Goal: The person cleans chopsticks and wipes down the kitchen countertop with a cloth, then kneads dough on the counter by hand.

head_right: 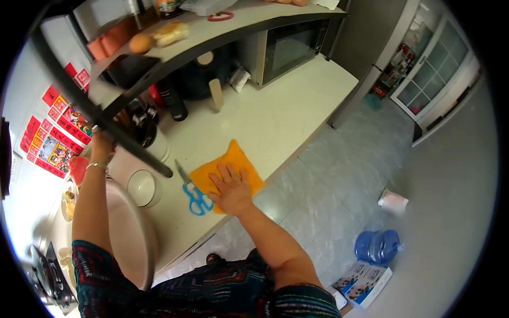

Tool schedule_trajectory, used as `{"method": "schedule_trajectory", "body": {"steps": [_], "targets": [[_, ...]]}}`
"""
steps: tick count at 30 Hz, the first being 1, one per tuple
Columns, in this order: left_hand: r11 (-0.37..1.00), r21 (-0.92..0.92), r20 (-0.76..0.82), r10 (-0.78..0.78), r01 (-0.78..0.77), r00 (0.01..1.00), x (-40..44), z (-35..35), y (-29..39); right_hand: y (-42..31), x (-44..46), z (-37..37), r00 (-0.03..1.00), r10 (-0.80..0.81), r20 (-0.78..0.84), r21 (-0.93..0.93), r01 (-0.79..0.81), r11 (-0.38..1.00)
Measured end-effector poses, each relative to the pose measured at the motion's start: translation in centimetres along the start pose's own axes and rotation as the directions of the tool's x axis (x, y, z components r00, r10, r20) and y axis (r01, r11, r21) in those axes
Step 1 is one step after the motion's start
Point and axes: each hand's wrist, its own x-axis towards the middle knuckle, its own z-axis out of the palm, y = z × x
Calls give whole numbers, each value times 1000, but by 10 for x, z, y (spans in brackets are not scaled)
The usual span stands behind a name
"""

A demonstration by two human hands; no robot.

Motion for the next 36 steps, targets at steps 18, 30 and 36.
{"method": "schedule_trajectory", "body": {"steps": [18,30,36], "targets": [[978,-211,-292,-68,5,954,-274,-67,221,130,174,-26,854,519,36,-357,-475,805],[998,23,20,63,-63,998,-320,112,172,11,65,5,927,-281,248,-35,298,954],[999,32,46,35,-37,998,-314,118,168,100,106,7,995,-83,46,-74,87,994]]}}
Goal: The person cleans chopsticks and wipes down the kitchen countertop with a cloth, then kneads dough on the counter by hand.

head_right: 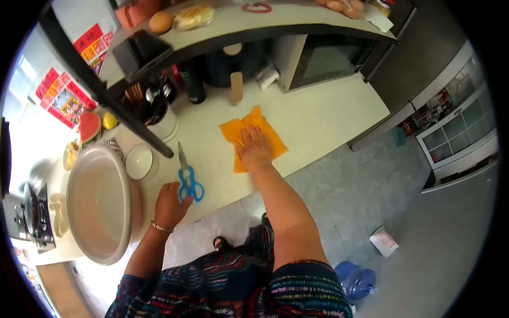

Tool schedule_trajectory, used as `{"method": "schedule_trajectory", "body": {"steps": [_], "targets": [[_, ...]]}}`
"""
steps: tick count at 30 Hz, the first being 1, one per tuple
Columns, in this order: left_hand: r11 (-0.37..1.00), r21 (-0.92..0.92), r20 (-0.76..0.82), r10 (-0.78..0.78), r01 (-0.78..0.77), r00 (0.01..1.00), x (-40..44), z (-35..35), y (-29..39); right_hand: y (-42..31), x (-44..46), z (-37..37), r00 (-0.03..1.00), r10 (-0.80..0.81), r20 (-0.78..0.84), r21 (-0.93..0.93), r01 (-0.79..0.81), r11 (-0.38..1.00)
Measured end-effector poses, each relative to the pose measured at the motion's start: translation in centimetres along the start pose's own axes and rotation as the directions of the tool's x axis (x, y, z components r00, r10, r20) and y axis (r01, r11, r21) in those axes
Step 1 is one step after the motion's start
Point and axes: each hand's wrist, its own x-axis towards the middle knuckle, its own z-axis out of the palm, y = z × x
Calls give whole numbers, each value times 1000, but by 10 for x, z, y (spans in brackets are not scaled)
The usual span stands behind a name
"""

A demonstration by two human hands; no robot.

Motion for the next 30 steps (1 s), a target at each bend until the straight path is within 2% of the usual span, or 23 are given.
{"method": "schedule_trajectory", "body": {"steps": [1,3,4,5,7,8,9,12,13,14,15,16,17,18,19,20,21,22,24,25,28,29,30], "targets": [[1000,5,-10,16,-16,1000,1,7,-3,13,11,-4,995,93,31,8,-93,996],[998,9,-40,70,-70,997,7,18,-10,6,41,22,992,122,15,-13,-121,993],[998,46,-18,33,-32,999,12,21,-11,-2,43,43,986,55,-160,-7,-57,998],[996,85,2,-13,13,1000,15,25,-7,-10,43,44,987,-12,-161,-2,12,1000],[991,85,-83,-100,107,992,19,28,11,-20,28,22,981,-193,-35,176,196,965],[989,124,-157,-61,81,986,19,35,15,-21,12,4,958,-283,-38,219,285,933],[973,188,-143,-109,135,984,20,38,22,-13,1,-9,928,-370,-42,263,368,892],[941,285,-156,-143,183,977,22,48,22,46,-3,-14,943,-331,36,325,302,896],[938,279,-155,-168,206,974,25,51,19,79,-4,-12,962,-253,-99,244,270,931],[935,274,-170,-184,226,968,26,55,16,125,-2,-1,925,-218,-311,173,281,944],[911,287,-89,-282,296,955,32,49,23,166,5,-15,909,-119,-400,204,214,955],[906,287,-108,-292,311,950,30,48,26,206,13,-29,877,-17,-481,247,154,957],[899,289,-126,-305,329,944,31,50,28,240,17,-59,898,1,-440,108,52,993],[895,288,-122,-319,341,940,41,54,27,287,20,-60,884,37,-467,30,-26,999],[933,201,-88,-287,299,954,52,55,23,325,20,-65,848,136,-513,57,-125,991],[942,127,-83,-303,311,949,40,47,19,405,17,-71,792,230,-566,-29,-298,954],[935,273,-200,-175,226,964,29,56,8,461,27,-62,839,309,-448,-199,-430,881],[899,296,-105,-306,324,946,31,48,15,493,42,-69,849,383,-364,-254,-486,836],[874,260,-117,-393,410,912,38,35,49,527,84,-91,829,528,-186,-287,-560,778],[820,189,-98,-532,541,841,44,33,59,540,109,-101,799,593,-101,-289,-594,751],[765,221,-112,-596,605,795,40,38,62,575,180,-112,698,698,161,-192,-671,716],[767,236,-126,-585,597,801,38,41,60,555,192,-120,688,698,196,-172,-677,716],[773,246,-140,-569,585,810,37,42,59,522,195,-106,765,639,77,-243,-607,756]]}}
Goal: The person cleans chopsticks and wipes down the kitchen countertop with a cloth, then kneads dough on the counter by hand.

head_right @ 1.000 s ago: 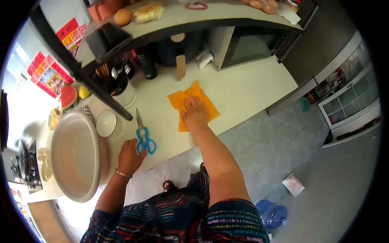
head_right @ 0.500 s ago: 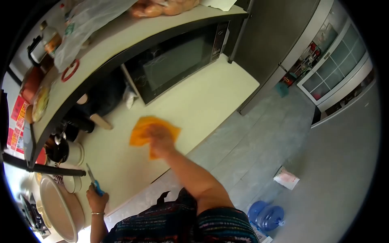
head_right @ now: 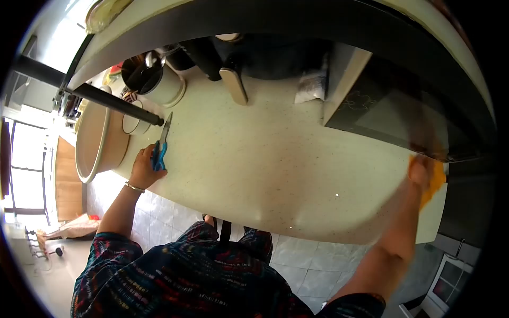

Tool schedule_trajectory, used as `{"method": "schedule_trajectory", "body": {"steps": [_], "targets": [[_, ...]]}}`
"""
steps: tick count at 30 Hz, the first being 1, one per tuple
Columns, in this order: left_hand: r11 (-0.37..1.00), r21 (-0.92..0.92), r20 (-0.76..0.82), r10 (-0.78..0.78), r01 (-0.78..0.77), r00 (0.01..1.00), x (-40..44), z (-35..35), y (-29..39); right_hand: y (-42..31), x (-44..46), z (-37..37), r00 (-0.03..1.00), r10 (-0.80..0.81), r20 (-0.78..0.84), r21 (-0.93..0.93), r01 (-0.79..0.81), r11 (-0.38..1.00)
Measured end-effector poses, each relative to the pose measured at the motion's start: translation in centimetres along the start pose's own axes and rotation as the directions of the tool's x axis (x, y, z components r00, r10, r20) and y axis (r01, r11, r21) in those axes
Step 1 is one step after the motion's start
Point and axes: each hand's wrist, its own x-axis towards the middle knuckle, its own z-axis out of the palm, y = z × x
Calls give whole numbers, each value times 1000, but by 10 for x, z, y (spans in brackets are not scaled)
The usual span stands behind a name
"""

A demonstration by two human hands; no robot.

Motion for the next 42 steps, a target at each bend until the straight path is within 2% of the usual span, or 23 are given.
{"method": "schedule_trajectory", "body": {"steps": [2,3,4,6,7,9,10,11,12,13,19,23,28,30,32,33,35,36,37,38,39,40,42], "targets": [[1000,-28,-19,-11,10,1000,-3,1,0,-94,-77,-12,952,-125,-280,-203,69,977],[999,-53,-40,-3,1,999,-4,2,0,-118,-110,-26,934,-224,-280,-344,120,931],[997,-76,-49,8,-11,999,-3,3,-1,-122,-115,-28,931,-228,-286,-349,120,929],[996,-91,-69,15,-21,998,-3,7,-3,-127,-124,-24,947,-319,-46,-459,264,848],[995,-93,-84,26,-33,996,-4,9,-5,-124,-126,-8,946,-319,-53,-472,258,843],[985,-163,-74,37,-49,997,-1,8,-8,-117,-124,27,807,-510,-298,-367,396,842],[974,-217,-64,52,-64,997,-2,5,-11,-124,-142,24,804,-510,-304,-375,391,841],[972,-226,-65,50,-64,997,-6,3,-13,-142,-173,22,845,-464,-266,-263,400,878],[908,-419,5,-21,21,1000,-10,1,-15,-158,-204,17,879,-419,-228,-148,394,907],[802,-587,90,-74,113,993,-14,-1,-22,-168,-227,19,875,-420,-240,-156,392,906],[617,-785,95,37,52,995,-90,-11,-84,-216,-366,36,841,-528,-121,-113,516,849],[441,-876,224,15,194,975,-136,-22,-140,-251,-454,54,769,-626,-128,-38,627,778],[308,-909,292,-15,282,956,-174,-30,-188,-302,-555,76,568,-810,-145,35,821,570],[306,-911,281,-26,276,959,-183,-29,-200,-321,-594,74,507,-848,-153,80,862,501],[303,-914,271,-41,270,962,-188,-29,-204,-333,-615,77,351,-908,-227,219,927,304],[298,-911,284,-50,285,958,-192,-31,-204,-338,-614,79,342,-913,-223,218,930,295],[295,-906,298,-66,304,952,-196,-32,-207,-358,-599,90,423,-883,-204,503,819,276],[308,-909,272,-75,281,960,-200,-30,-209,-367,-586,96,635,-751,-180,723,603,336],[317,-912,245,-86,260,966,-203,-29,-211,-379,-562,100,753,-629,-192,893,400,206],[307,-912,251,-102,270,963,-208,-28,-211,-384,-558,41,812,-555,183,975,-76,210],[285,-910,271,-140,301,952,-213,-31,-211,-394,-522,47,870,-491,-39,999,42,-5],[264,-907,289,-177,328,941,-217,-33,-210,-401,-490,37,888,-449,-94,995,65,-79],[250,-894,320,-225,372,920,-226,-29,-209,-411,-448,14,855,-449,-258,964,255,-68]]}}
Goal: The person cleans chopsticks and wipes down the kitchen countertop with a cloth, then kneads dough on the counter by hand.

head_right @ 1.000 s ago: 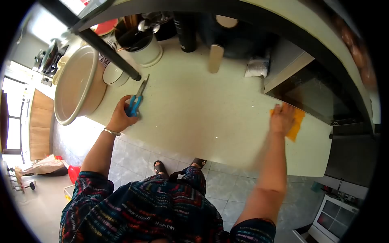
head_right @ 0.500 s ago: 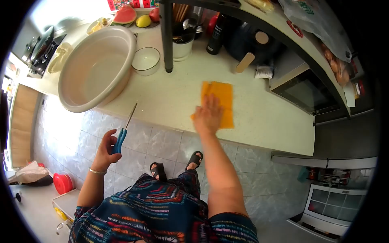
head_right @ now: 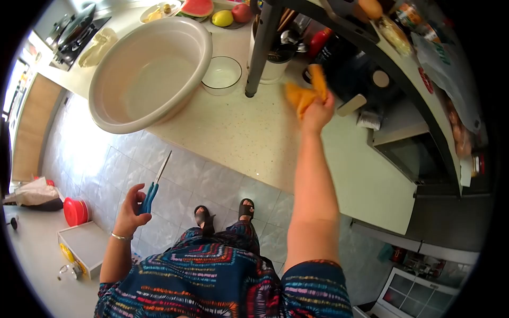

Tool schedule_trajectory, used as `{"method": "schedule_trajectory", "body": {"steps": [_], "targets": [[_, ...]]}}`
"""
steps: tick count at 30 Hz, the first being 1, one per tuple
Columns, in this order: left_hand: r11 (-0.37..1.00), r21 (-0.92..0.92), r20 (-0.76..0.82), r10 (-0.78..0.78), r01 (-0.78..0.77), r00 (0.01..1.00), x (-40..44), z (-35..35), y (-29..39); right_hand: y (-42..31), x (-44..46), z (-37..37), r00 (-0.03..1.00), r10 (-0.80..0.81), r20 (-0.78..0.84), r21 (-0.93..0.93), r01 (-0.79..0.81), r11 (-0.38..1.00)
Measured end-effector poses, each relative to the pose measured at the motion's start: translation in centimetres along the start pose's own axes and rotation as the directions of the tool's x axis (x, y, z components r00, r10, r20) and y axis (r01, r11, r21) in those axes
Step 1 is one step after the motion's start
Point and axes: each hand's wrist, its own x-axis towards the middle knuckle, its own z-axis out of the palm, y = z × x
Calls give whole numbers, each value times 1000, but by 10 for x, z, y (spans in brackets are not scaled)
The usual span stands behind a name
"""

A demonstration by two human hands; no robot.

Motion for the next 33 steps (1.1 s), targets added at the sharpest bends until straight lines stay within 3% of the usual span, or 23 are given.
{"method": "schedule_trajectory", "body": {"steps": [1,2,3,4,5,7,8,11,13,15,17,18,19,20,21,23,24,26,27,29,30,32,33], "targets": [[999,0,-23,-37,37,999,-4,1,-3,31,28,-8,1000,9,10,6,-9,1000],[998,16,-49,-58,59,997,-7,3,-10,79,54,-16,983,-18,180,-523,111,845],[999,0,-45,-54,54,998,-11,4,-16,107,64,-17,940,47,337,-858,286,426],[998,-9,-39,-61,61,997,-14,6,-18,64,26,5,958,121,259,-938,219,269],[998,-18,-29,-69,68,997,-16,7,-19,41,9,25,957,128,260,-937,218,272],[996,-30,-24,-90,89,996,-20,7,-23,19,-11,45,952,201,230,-972,215,94],[993,-47,-16,-105,104,994,-21,7,-24,29,-17,46,916,95,389,-920,381,86],[990,-65,-2,-126,126,992,-21,6,-25,38,-54,53,833,3,553,-826,548,130],[993,-64,15,-102,103,995,-18,1,-33,34,-87,48,826,-79,559,-782,556,281],[995,-59,33,-79,81,996,-18,-4,-36,50,-123,52,748,-349,565,-727,651,218],[981,-163,42,-100,105,994,-20,-8,-33,42,-162,69,730,-327,601,-554,674,489],[983,-153,67,-91,101,994,-23,-11,-31,35,-190,81,678,-391,622,-412,708,574],[981,-180,78,-57,70,995,-26,-13,-27,34,-216,91,634,-321,703,-282,664,692],[978,-206,96,-21,40,995,-28,-15,-23,35,-243,97,587,-378,716,-120,637,762],[980,-199,118,26,-3,993,-30,-18,-21,51,-269,107,472,-406,782,16,636,771],[975,-222,147,52,-18,988,-35,-25,-19,22,-293,103,413,-181,892,41,325,945],[977,-214,173,62,-24,983,-36,-27,-18,16,-284,101,437,-183,881,29,336,941],[965,-253,160,110,-67,981,-38,-28,-17,8,-258,98,645,-406,648,34,507,861],[966,-248,169,114,-69,979,-39,-26,-15,6,-234,89,681,-472,560,-28,585,811],[959,-278,189,114,-58,975,-37,-20,-12,-15,-199,56,703,-350,619,-411,670,618],[959,-277,188,118,-63,975,-35,-15,-12,7,-189,39,685,-302,663,-502,706,499],[961,-262,219,145,-85,965,-22,-7,-14,20,-180,-6,586,-316,746,-436,789,433],[962,-257,211,151,-95,966,-17,-1,-9,20,-174,-31,613,-302,730,-476,773,419]]}}
